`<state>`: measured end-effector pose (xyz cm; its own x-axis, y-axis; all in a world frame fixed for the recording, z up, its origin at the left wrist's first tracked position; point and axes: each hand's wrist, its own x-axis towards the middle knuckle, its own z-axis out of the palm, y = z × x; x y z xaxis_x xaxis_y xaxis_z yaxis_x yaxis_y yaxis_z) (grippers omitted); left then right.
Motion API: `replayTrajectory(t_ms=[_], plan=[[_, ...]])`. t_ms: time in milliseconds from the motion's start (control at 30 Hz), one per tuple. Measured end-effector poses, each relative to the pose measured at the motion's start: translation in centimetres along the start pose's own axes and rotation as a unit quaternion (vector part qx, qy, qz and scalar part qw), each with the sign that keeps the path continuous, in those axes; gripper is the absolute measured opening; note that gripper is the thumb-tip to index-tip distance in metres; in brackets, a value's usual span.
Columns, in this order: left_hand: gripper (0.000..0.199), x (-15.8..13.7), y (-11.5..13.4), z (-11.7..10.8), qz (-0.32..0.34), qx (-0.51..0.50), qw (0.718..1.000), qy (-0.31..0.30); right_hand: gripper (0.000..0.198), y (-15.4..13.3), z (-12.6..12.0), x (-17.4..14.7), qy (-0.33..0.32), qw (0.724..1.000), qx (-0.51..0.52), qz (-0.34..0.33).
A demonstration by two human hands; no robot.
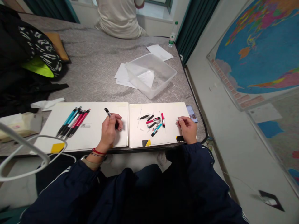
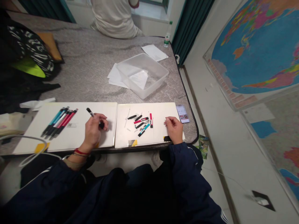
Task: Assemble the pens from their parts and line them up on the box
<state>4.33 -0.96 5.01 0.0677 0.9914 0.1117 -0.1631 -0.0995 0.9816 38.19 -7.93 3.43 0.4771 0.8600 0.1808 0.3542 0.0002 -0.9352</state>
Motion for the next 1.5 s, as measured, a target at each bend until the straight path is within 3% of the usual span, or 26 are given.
replayTrajectory(t_ms=[367,600,733,833,1033,1200,1333,1500], plan=[[0.034,-0.3,-0.3,0.0,-0.005,0.051,0.999,-0.019,0.024,-0.3,-0.2,-0.1,-0.011,1.0,-0.017,0.001],[0.031,-0.4,-0.1,0.1,-0.022,0.188,0.981,-0.042,0.023,-0.7,-0.2,-0.3,-0.037,0.996,-0.081,-0.025],[0.033,-0.4,-0.2,0.0,-0.02,0.198,0.98,-0.024,0.018,-1.6,0.0,-0.5,-0.102,0.974,-0.168,-0.115],[0.03,-0.3,-0.3,0.0,-0.017,0.246,0.969,-0.009,0.024,-2.0,0.1,-0.5,-0.16,0.945,-0.214,-0.188],[0.027,-0.2,-0.4,-0.1,-0.009,0.309,0.951,-0.004,0.03,-2.1,0.2,-0.2,-0.251,0.907,-0.252,-0.228],[0.022,0.1,0.2,0.4,0.037,0.374,0.927,0.021,0.024,-1.9,0.0,-0.2,-0.213,0.935,-0.203,-0.199],[0.02,0.4,0.4,0.6,0.085,0.423,0.902,-0.028,0.019,-1.9,0.0,-0.2,-0.173,0.958,-0.161,-0.163],[0.022,0.8,-0.2,-0.6,0.147,0.499,0.852,-0.063,0.015,-2.0,0.1,-0.2,-0.164,0.962,-0.159,-0.153]])
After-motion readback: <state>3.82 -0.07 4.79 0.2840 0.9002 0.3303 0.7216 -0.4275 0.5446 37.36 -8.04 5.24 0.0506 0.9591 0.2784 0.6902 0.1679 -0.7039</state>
